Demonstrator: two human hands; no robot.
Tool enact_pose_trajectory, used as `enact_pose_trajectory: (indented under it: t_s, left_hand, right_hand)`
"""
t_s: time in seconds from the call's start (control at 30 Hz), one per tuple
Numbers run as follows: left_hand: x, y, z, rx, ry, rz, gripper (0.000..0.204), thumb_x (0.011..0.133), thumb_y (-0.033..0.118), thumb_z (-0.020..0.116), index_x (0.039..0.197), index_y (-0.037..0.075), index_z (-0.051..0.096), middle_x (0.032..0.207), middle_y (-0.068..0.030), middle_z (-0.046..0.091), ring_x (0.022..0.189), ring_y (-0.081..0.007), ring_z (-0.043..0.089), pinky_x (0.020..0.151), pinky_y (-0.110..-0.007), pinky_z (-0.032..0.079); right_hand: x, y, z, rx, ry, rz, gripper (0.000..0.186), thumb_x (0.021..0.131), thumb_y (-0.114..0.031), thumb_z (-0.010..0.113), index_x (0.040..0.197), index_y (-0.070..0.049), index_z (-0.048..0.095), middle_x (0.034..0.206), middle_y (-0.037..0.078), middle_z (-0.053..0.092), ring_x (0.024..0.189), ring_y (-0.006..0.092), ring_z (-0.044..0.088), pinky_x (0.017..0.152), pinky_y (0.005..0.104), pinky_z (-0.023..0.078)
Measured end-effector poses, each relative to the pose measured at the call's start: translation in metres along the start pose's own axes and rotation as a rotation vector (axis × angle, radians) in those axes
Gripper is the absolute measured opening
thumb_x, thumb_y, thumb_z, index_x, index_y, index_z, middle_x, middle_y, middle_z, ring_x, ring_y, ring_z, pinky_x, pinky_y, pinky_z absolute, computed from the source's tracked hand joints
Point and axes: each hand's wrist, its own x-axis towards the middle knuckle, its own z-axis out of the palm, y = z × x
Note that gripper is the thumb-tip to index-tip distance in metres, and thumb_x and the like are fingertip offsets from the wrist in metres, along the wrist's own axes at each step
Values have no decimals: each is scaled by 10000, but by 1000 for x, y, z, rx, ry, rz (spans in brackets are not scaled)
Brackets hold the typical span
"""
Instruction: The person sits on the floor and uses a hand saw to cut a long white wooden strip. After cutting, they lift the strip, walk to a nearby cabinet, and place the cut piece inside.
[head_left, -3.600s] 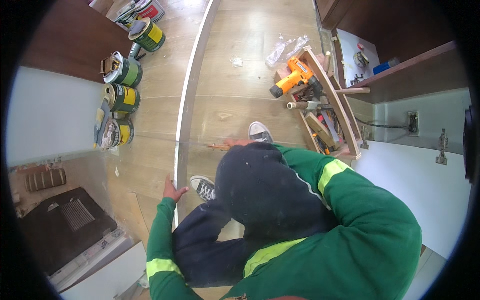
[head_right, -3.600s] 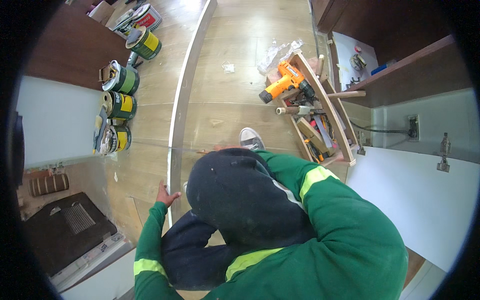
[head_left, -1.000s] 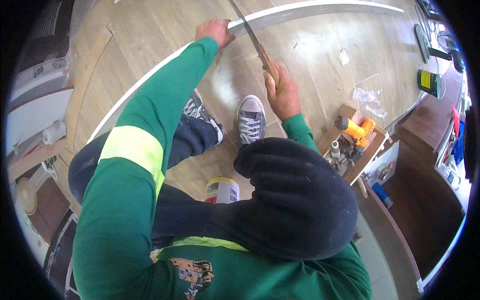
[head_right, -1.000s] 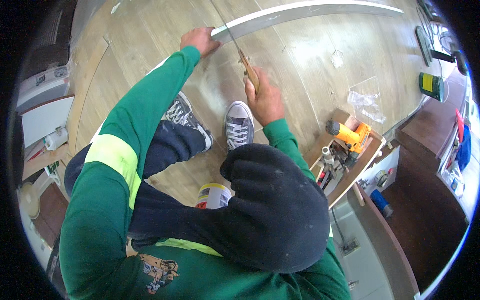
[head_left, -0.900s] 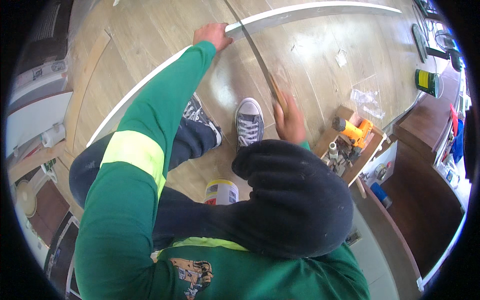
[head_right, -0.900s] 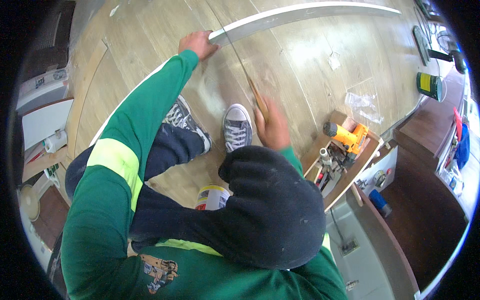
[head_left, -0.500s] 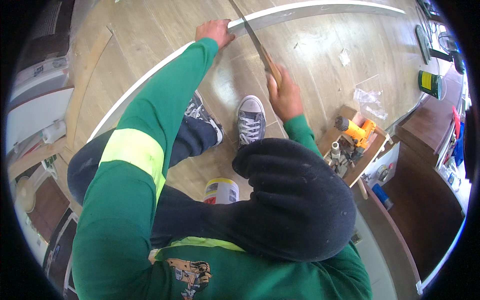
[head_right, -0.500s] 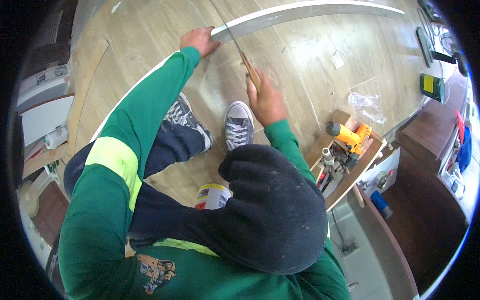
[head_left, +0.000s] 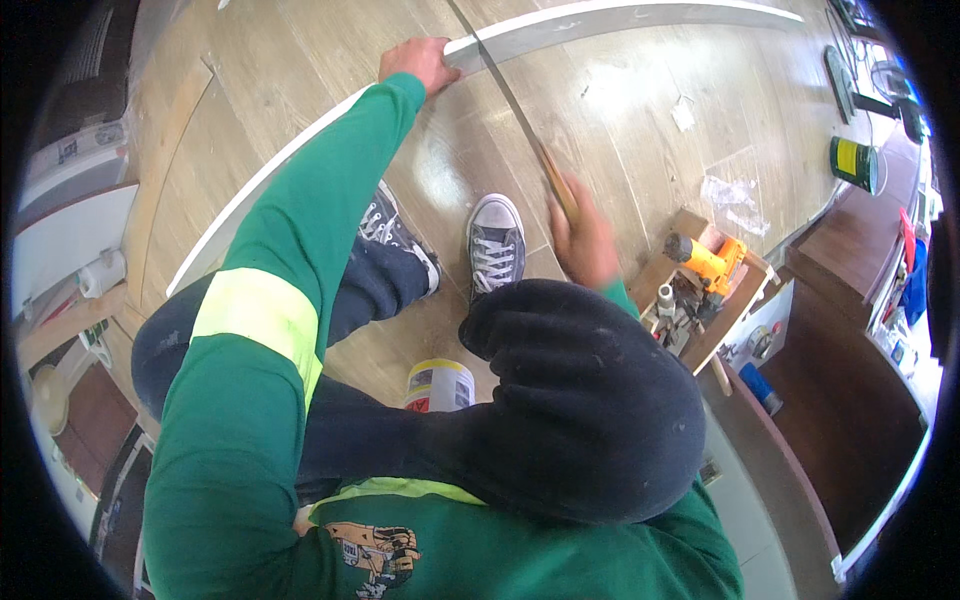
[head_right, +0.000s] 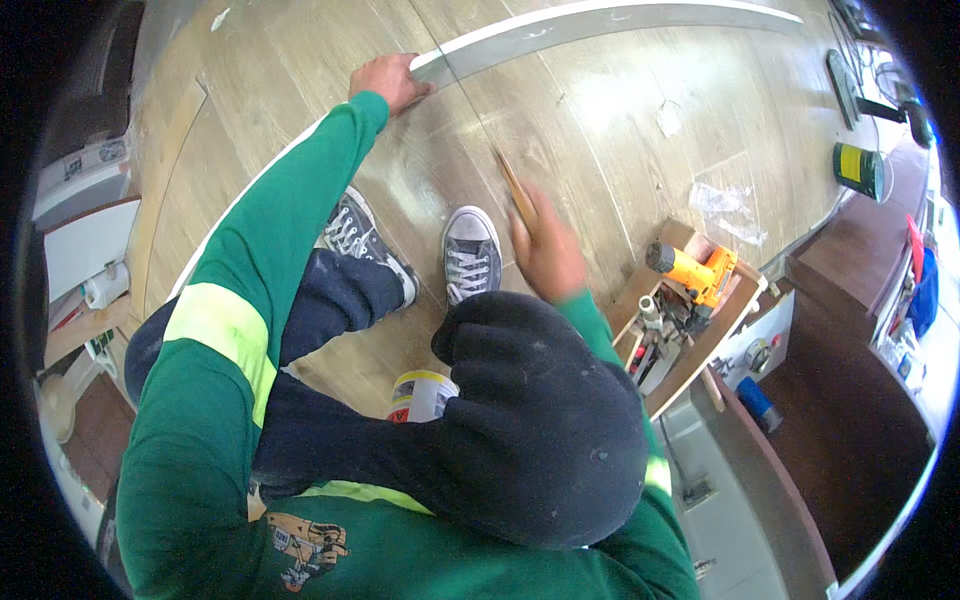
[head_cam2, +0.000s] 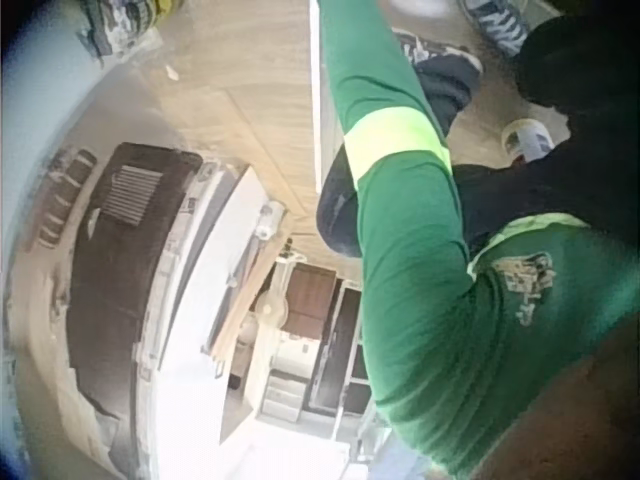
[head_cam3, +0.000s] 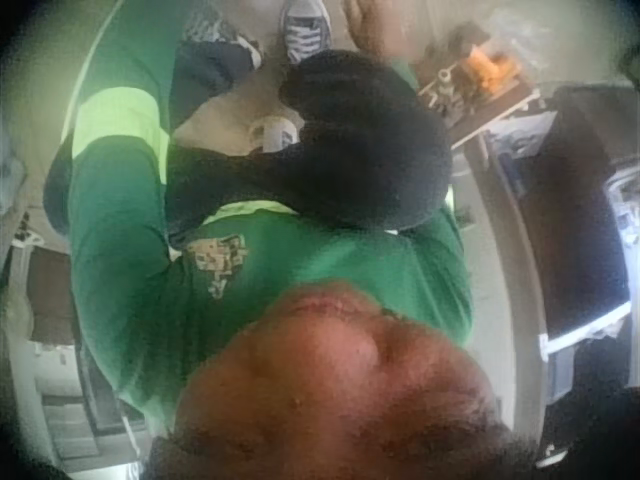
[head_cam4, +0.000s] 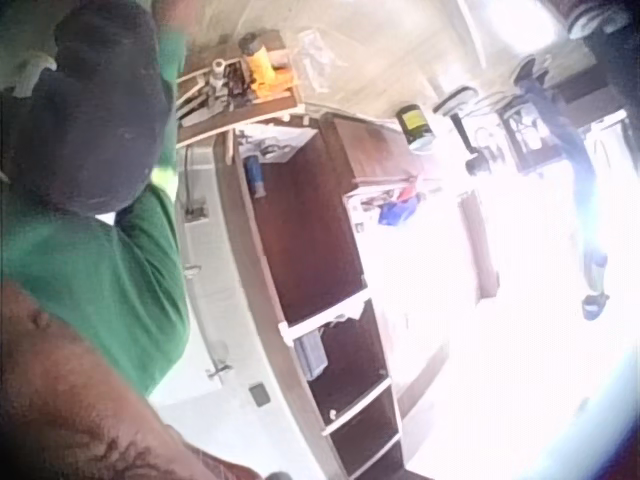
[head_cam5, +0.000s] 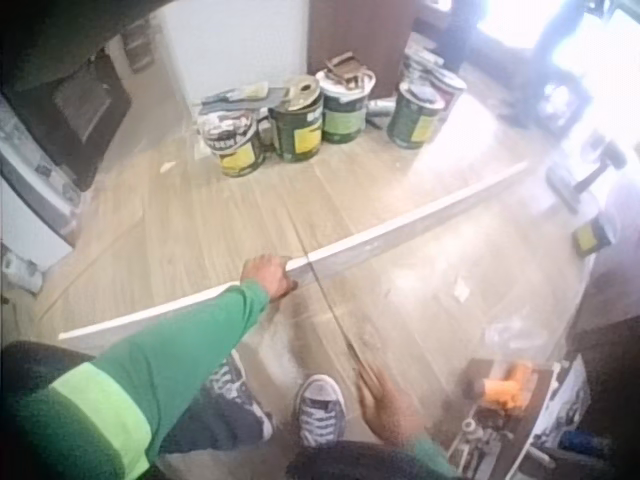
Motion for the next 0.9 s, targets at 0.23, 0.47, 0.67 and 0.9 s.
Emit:
enact_pose_trajectory:
  t_s: [0.23, 0.47, 0.67, 0.9]
  left_hand:
    - [-3, 3, -3, -51, -17, 38, 514, 821, 518, 777, 1232, 210, 760, 1135, -113, 783, 1079, -344, 732, 926, -495, 575]
    - [-10, 10, -15, -58, -39, -43, 531, 809, 533, 796, 1234, 217, 769, 1114, -119, 789, 1067, -350, 737, 935, -490, 574]
    - [-6, 26, -18, -52, -40, 3, 550, 812, 528, 801, 1250, 198, 765, 1134, -141, 783, 1075, -367, 732, 925, -488, 574]
    - [-8, 9, -13, -60, -41, -23, 567, 799, 552, 810, 1233, 189, 771, 1101, -146, 789, 1042, -379, 740, 893, -497, 578]
  right_hand:
    - [1, 9, 4, -14, 34, -64, 482, 1020, -299, 664, 1469, -175, 539, 1041, 279, 724, 945, 486, 709, 821, 552, 567]
    - [-129, 6, -83, 45, -200, 294, 540, 993, -245, 709, 1497, -199, 521, 1142, 252, 742, 1011, 445, 740, 851, 507, 600]
    - [52, -12, 14, -21, 10, -36, 476, 1038, -330, 637, 1463, -145, 528, 1104, 241, 736, 967, 454, 710, 816, 542, 563]
    - [-104, 31, -67, 66, -230, 148, 579, 1022, -311, 662, 1549, -193, 454, 1249, 239, 703, 987, 451, 729, 854, 533, 593]
